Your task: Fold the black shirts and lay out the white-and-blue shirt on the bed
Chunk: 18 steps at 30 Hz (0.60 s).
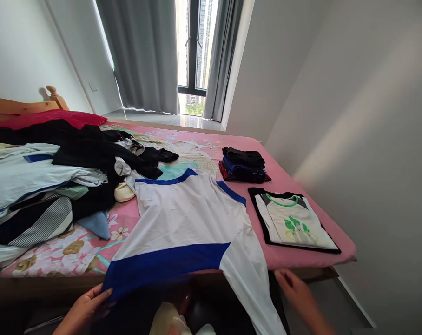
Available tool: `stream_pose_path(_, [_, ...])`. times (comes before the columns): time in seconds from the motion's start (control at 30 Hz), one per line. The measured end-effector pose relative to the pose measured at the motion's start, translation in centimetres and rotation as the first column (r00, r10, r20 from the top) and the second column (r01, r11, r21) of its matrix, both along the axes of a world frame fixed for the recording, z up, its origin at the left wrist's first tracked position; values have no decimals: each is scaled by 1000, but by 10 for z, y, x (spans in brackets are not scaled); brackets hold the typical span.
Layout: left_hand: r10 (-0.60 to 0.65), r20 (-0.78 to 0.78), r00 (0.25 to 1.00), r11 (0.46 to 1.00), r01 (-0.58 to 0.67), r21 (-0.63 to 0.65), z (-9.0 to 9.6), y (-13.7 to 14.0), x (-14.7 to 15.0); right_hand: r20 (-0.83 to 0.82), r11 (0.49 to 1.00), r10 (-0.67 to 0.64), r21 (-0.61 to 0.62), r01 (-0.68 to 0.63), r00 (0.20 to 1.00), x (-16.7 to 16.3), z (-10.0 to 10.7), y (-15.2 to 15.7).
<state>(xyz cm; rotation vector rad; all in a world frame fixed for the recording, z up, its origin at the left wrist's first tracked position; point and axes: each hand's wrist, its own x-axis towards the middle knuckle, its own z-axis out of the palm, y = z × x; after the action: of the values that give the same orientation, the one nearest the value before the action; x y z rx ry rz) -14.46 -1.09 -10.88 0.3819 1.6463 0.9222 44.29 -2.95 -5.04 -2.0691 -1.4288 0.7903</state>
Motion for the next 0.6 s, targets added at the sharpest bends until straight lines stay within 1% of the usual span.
stream_pose_path(0.07, [-26,-32,999,999,27,19,9,0,3,132,997,-45,63,37,990,-8,11,59])
stream_pose_path(0.13, [-25,-61,998,999,26,21,15,-1,6,168,996,-63,78,51,984,-19,19,116])
stream_pose_path(0.2, [-1,-81,997,1000,3,30,16,-1,10,197,997,-72,46,64,978,-31,19,163])
stream_pose_path(0.27, [33,-88,996,999,-31,26,12,-2,13,232,997,-72,0,74,970,-40,13,196])
stream_pose_path(0.33, [79,-72,994,997,-78,12,2,-4,14,267,995,-88,-24,98,960,-41,4,213])
stream_pose_path(0.43, [134,-2,991,991,-134,6,-15,-7,12,310,983,-168,-17,183,936,-30,-10,213])
stream_pose_path(0.5, [120,49,992,993,-120,3,-24,-8,9,322,974,-209,-14,225,923,-20,-18,204])
stream_pose_path(0.6, [68,58,996,998,-67,-18,-29,-10,12,304,979,-184,-33,203,935,-9,-23,193])
